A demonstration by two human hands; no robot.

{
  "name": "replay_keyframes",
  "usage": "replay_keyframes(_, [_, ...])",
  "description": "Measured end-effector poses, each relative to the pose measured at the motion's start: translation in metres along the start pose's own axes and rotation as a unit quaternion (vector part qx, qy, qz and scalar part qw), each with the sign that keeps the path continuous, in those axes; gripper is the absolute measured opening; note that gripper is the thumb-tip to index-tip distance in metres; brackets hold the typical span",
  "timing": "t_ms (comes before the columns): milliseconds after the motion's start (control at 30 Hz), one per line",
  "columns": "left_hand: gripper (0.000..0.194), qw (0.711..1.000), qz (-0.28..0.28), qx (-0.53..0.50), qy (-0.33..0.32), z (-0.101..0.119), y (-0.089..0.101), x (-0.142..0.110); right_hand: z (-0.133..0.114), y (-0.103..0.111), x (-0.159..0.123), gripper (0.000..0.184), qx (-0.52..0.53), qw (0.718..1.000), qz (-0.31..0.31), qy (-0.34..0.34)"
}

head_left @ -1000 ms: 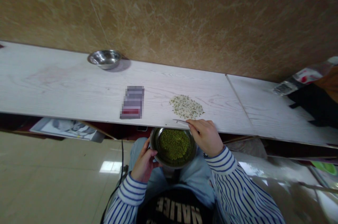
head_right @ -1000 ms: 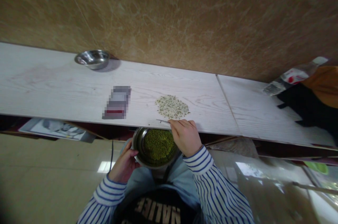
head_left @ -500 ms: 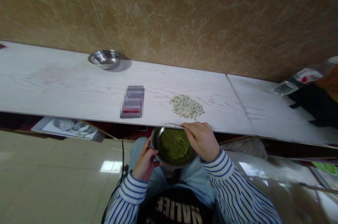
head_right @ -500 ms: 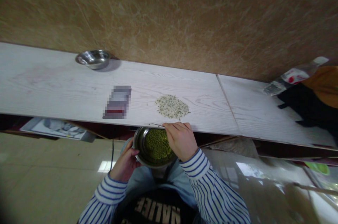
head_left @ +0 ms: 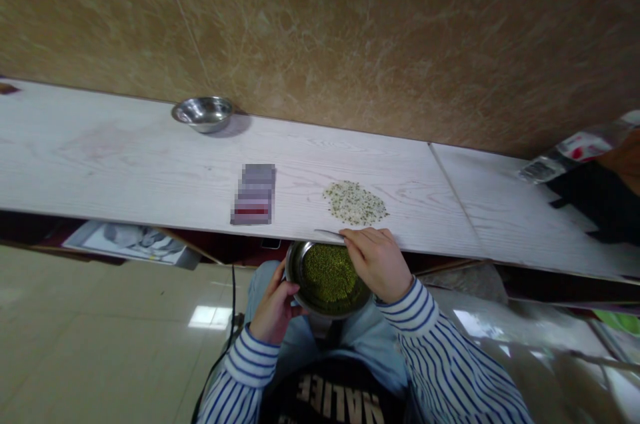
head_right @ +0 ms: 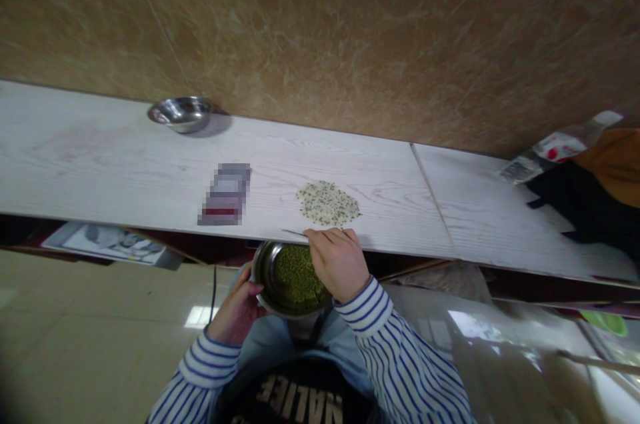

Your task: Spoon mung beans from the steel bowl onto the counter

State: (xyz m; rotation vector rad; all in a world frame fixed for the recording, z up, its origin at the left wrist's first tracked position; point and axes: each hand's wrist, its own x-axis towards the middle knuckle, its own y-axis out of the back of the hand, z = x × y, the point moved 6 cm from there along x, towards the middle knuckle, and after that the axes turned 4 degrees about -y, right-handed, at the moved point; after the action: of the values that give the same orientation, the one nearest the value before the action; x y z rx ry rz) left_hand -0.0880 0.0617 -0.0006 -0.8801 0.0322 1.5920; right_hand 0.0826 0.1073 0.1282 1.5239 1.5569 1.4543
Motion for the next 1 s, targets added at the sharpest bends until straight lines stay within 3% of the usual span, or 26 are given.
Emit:
replay_keyframes(233, [0.066, 1.0, 0.003, 0.008, 0.009, -0.007, 0.007, 0.003, -0.003, -0.012, 0.01, 0.022, -0.063, 0.998, 0.018, -0.023])
replay_keyframes(500, [0.067, 1.0, 0.003, 0.005, 0.014, -0.007, 0.005, 0.003, 0.026, 0.0, 0.012, 0.024, -0.067, 0.991, 0.058, -0.1])
replay_keyframes(833, [0.066, 1.0, -0.002, 0.015, 0.012, -0.006, 0.003, 0.002, -0.003, -0.004, -0.001, 0.021, 0.029, 0.999, 0.013, -0.031])
replay_keyframes(1000, [0.065, 1.0, 0.011, 0.011, 0.006, -0.006, 0.006, 0.003, 0.006, -0.008, 0.005, 0.022, -0.005, 0.998, 0.012, -0.057])
